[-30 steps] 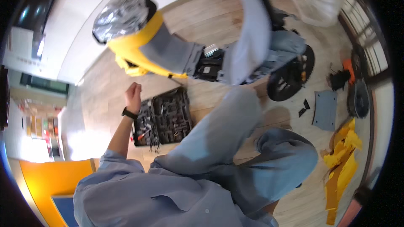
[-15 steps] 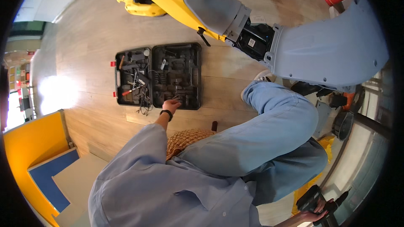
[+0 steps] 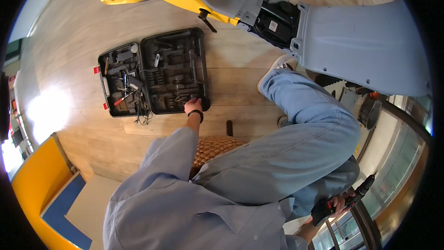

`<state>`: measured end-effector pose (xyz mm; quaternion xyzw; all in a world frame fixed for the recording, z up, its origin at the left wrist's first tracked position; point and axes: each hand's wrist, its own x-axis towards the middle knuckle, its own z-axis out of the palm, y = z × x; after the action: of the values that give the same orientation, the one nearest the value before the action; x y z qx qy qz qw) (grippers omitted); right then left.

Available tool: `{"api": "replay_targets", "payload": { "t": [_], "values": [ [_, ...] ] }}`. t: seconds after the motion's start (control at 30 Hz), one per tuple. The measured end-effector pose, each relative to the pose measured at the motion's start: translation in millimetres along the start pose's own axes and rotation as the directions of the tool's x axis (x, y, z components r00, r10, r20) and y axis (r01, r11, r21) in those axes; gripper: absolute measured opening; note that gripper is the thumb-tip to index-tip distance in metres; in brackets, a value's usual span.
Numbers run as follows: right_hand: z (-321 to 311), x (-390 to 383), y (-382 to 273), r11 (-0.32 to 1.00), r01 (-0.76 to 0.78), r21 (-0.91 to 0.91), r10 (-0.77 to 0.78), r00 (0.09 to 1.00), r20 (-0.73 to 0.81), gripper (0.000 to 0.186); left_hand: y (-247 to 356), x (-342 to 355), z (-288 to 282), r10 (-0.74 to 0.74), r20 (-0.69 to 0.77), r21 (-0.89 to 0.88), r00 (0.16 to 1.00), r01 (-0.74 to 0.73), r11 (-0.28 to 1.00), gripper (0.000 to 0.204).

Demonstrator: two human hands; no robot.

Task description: Repairing and disassembling body panels of an electric scooter using an electric drill.

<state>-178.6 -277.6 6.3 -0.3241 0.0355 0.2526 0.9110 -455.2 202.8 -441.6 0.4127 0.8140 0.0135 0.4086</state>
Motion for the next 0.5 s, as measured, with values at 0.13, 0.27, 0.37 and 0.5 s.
{"api": "replay_targets", "payload": {
  "t": [0.13,0.27,0.37,0.5],
  "values": [
    [-3.9,4.8,-1.6,0.996,-0.084,0.039,0.079,0.992,0.102,0.049,-1.1,-3.6,-1.4,0.272,0.065,0.323,0.96,-0.278,0.905,0.034],
    [3.9,-4.6,-1.2,1.0,-0.016,-0.008,0.016,0.998,-0.055,0.052,10.8,-19.8,-1.2,0.459,0.229,0.464,0.858,-0.511,0.724,0.031],
    [5.5,-3.4,2.2,1.0,-0.01,0.005,0.01,0.997,-0.072,0.054,21.2,-18.6,-6.5,0.417,0.307,0.559,0.855,-0.517,0.648,0.026],
    [-2.6,-5.0,-6.8,0.999,-0.007,-0.031,0.005,0.998,-0.069,0.054,26.9,-15.5,-6.3,0.381,0.342,0.609,0.859,-0.511,0.607,0.023]
  ]
}}
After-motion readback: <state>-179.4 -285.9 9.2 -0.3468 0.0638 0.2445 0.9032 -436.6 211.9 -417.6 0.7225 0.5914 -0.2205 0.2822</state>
